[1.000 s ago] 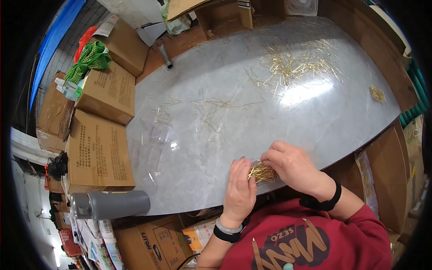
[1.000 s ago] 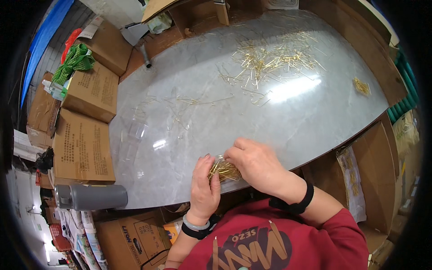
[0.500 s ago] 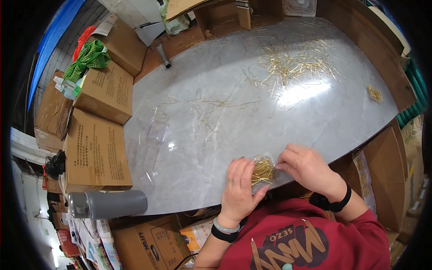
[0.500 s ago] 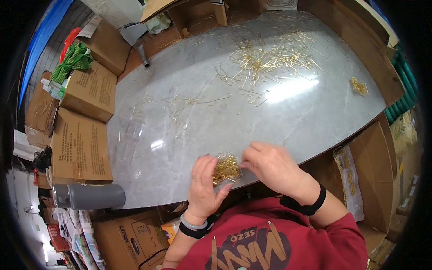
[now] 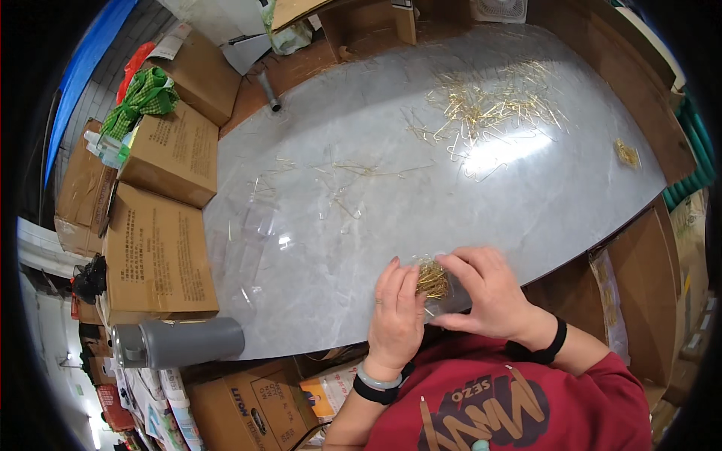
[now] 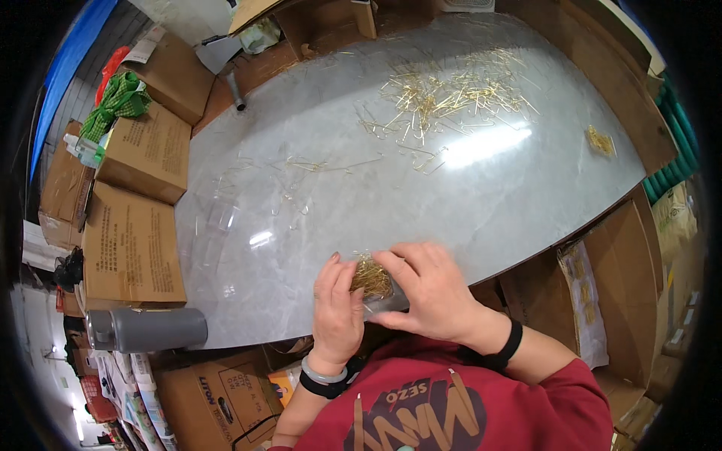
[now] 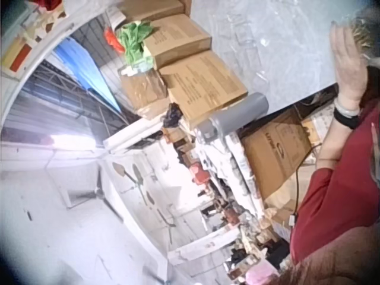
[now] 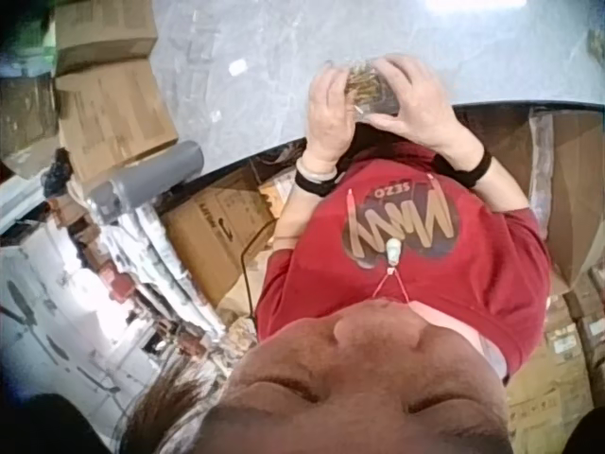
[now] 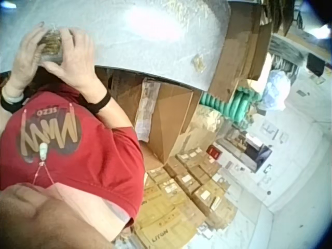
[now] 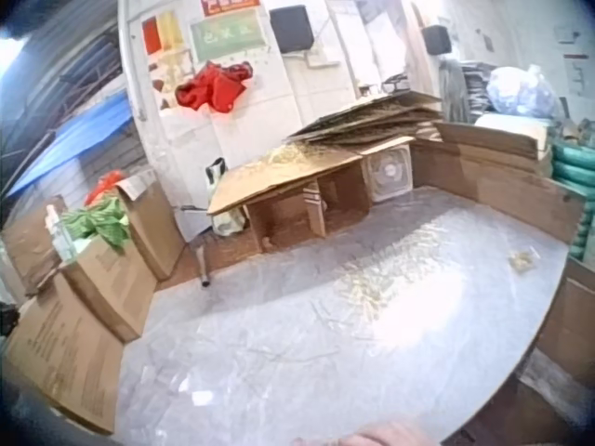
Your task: Gathering handfuls of gold-colored metallic wire ties, placing them into plastic bags, and then packing the bags into a cardboard shipping box.
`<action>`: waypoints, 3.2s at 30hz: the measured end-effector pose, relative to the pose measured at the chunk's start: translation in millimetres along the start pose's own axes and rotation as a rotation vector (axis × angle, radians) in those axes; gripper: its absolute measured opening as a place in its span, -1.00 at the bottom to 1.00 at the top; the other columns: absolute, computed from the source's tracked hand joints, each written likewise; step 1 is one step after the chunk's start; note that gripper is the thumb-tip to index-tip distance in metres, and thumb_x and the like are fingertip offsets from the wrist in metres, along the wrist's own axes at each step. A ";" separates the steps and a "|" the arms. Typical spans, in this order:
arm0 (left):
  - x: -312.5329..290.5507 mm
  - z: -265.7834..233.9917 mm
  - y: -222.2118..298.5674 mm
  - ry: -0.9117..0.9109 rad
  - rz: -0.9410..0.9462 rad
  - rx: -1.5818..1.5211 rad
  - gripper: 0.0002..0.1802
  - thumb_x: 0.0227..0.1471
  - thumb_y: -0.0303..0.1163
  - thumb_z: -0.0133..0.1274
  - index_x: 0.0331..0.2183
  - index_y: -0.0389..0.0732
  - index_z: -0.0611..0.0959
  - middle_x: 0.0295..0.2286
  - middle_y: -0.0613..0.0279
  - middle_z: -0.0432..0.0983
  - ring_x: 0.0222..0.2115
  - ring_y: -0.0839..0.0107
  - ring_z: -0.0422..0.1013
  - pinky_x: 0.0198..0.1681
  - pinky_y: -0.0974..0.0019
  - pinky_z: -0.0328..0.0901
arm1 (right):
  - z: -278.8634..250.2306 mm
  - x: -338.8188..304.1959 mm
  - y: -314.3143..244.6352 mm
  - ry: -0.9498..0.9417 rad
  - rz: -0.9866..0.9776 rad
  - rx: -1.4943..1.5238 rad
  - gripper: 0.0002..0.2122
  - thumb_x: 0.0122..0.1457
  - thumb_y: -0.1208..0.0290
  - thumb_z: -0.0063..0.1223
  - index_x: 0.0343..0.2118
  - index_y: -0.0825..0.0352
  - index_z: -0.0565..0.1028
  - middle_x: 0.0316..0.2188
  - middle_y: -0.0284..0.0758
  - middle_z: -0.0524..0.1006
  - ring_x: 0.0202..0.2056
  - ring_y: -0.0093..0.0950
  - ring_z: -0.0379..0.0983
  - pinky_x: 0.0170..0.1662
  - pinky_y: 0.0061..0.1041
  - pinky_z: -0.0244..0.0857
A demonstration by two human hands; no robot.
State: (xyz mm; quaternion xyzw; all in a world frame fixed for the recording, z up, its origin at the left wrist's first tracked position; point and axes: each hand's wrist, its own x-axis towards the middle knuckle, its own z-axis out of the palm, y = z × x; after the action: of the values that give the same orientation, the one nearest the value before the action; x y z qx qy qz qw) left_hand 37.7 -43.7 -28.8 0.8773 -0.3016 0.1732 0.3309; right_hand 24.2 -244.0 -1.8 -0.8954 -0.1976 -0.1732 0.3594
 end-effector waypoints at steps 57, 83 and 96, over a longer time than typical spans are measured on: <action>-5.8 -6.8 -15.0 -0.007 -0.167 -0.389 0.45 -0.17 -0.46 0.43 0.37 -0.26 -0.36 0.28 -0.34 0.05 0.23 -0.14 0.23 0.24 0.02 0.22 | 52.1 24.8 -13.1 -0.030 0.042 0.092 -0.43 -0.02 0.22 0.37 0.05 0.35 0.45 0.14 -0.07 0.42 0.25 0.04 0.23 0.33 0.03 0.04; -5.6 -14.8 -14.2 -0.042 -0.144 -0.404 0.24 -0.07 -0.50 0.34 0.39 -0.24 -0.17 0.26 -0.25 0.14 0.24 -0.13 0.24 0.25 0.05 0.23 | 26.0 22.6 -3.7 -0.099 0.031 0.140 -0.43 0.09 0.31 0.33 0.15 0.36 0.39 0.16 -0.09 0.39 0.28 -0.01 0.21 0.28 -0.08 0.12; -2.1 -11.8 -7.5 0.003 -0.036 -0.155 -0.29 0.03 -0.45 0.26 0.21 -0.33 0.41 0.11 -0.08 0.37 0.12 -0.07 0.32 0.17 0.05 0.27 | 16.0 0.0 3.7 0.146 0.167 0.022 -0.72 0.07 0.54 0.29 -0.13 0.35 0.55 -0.17 -0.20 0.52 -0.09 -0.18 0.43 -0.03 -0.30 0.32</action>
State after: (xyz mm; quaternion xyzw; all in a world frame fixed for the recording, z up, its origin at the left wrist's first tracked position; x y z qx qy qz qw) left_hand 39.7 -30.2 -24.9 0.8542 -0.2975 0.1448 0.4012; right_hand 28.7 -235.0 -14.9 -0.8897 -0.0975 -0.2052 0.3959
